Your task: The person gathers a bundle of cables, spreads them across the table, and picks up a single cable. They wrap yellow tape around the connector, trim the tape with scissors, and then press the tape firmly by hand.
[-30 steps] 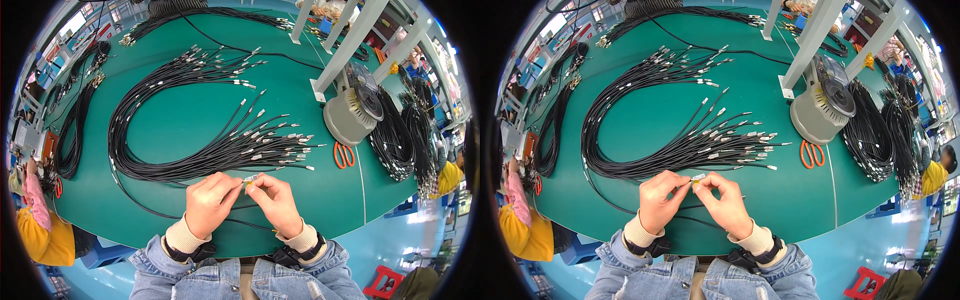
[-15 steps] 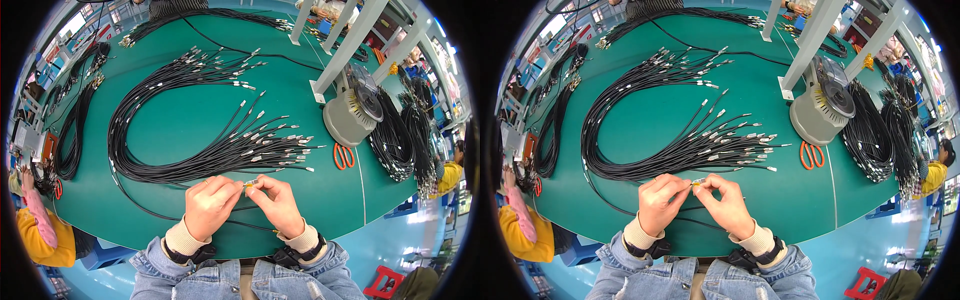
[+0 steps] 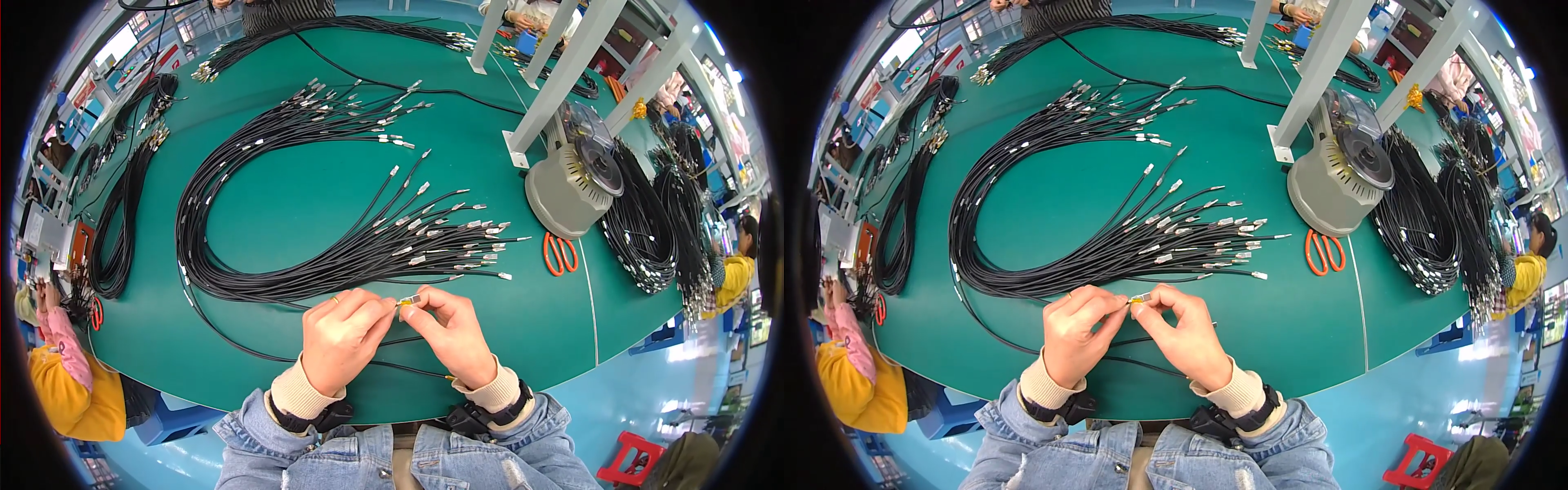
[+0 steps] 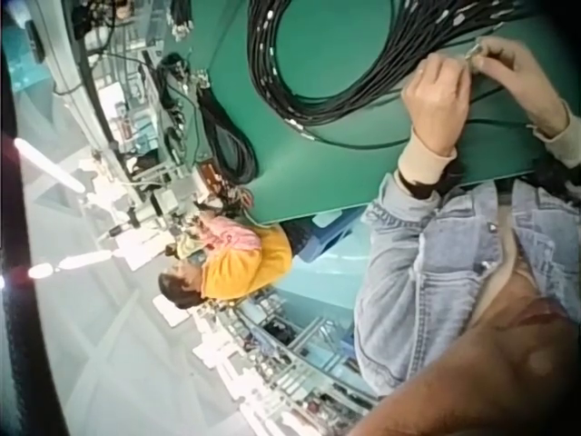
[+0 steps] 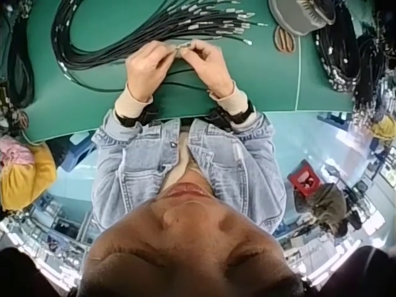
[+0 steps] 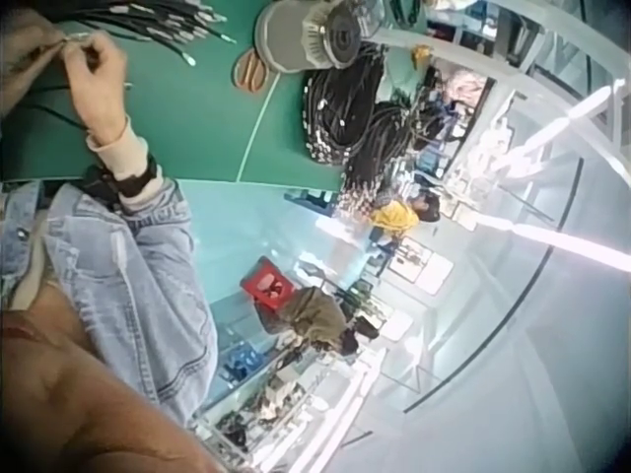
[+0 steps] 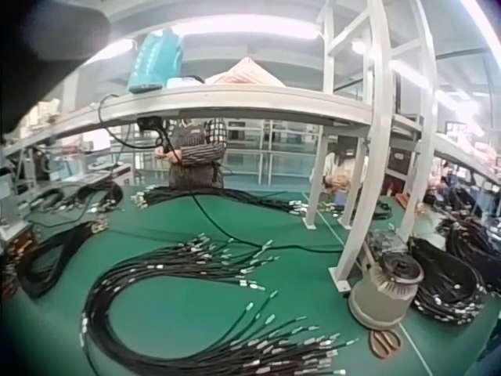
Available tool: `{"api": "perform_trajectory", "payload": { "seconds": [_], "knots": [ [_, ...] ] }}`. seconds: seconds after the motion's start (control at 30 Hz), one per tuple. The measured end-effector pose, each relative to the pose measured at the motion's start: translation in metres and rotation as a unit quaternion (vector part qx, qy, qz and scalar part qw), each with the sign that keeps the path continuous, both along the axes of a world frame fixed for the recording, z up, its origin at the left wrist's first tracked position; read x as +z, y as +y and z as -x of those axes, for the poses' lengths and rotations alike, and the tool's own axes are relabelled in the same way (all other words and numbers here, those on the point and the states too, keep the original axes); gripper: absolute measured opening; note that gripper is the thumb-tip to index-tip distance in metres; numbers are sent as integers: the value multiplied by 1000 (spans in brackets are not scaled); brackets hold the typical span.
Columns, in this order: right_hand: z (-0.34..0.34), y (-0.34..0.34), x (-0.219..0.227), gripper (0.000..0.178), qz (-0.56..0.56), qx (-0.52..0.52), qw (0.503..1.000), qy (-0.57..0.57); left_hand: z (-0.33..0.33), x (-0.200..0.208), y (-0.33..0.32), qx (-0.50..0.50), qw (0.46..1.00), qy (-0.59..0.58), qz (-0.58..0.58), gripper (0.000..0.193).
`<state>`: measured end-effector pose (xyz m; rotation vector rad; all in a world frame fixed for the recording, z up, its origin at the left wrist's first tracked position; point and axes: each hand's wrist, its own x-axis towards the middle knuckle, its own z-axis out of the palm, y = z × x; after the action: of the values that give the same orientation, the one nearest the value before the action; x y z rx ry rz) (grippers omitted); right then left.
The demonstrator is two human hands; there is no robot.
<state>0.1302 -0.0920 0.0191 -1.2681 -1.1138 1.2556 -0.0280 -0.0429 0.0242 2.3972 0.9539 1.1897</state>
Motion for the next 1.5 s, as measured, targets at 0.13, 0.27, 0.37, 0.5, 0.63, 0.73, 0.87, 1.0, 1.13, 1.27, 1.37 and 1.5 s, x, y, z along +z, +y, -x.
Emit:
{"api": "perform_trajectory", "payload": {
  "seconds": [0.13, 0.27, 0.37, 0.5, 0.63, 0.73, 0.87, 1.0, 1.13, 1.27, 1.37, 1.5],
  "knots": [
    [0, 0, 0, 12, -1, 5, 1000, -1, 0, 1, -1, 0, 1000, 2, 4, 14],
    [-1, 0, -1, 12, -2, 9, 1000, -2, -1, -1, -2, -3, 1000, -5, 31, 15],
    [-1, 1, 0, 11, -2, 12, 1000, -2, -1, -1, -3, 4, 999, -12, 36, 19],
    [-3, 1, 1, 9, 0, 16, 1000, -8, -1, 3, 2, -25, 999, 18, -38, 26],
    [-2, 0, 4, 9, 16, 20, 1000, 13, 1, -5, 1, -7, 999, 3, -53, 29],
    [0, -2, 6, 12, 42, 10, 996, 78, 0, -6, 0, 7, 999, -11, -48, 27],
    [-3, -5, 5, 19, 92, 29, 975, 202, 1, -8, -1, 22, 999, -8, -27, 24],
    [2, -8, 3, 21, 84, 15, 978, 190, -2, -3, -4, 28, 1000, -13, 3, 20],
    [7, -4, 3, 17, 51, -15, 991, 121, -3, 0, -4, 27, 999, -35, 24, 19],
    [5, -3, -2, 11, 42, -8, 992, 122, -2, 3, -4, 26, 998, -39, 40, 17],
    [5, -3, -1, 9, 43, -15, 992, 120, -2, 1, -4, 26, 998, -42, 48, 14],
    [6, -2, -2, 8, 34, -14, 993, 110, -2, -2, -5, 22, 997, -46, 57, 9]
  ]
}}
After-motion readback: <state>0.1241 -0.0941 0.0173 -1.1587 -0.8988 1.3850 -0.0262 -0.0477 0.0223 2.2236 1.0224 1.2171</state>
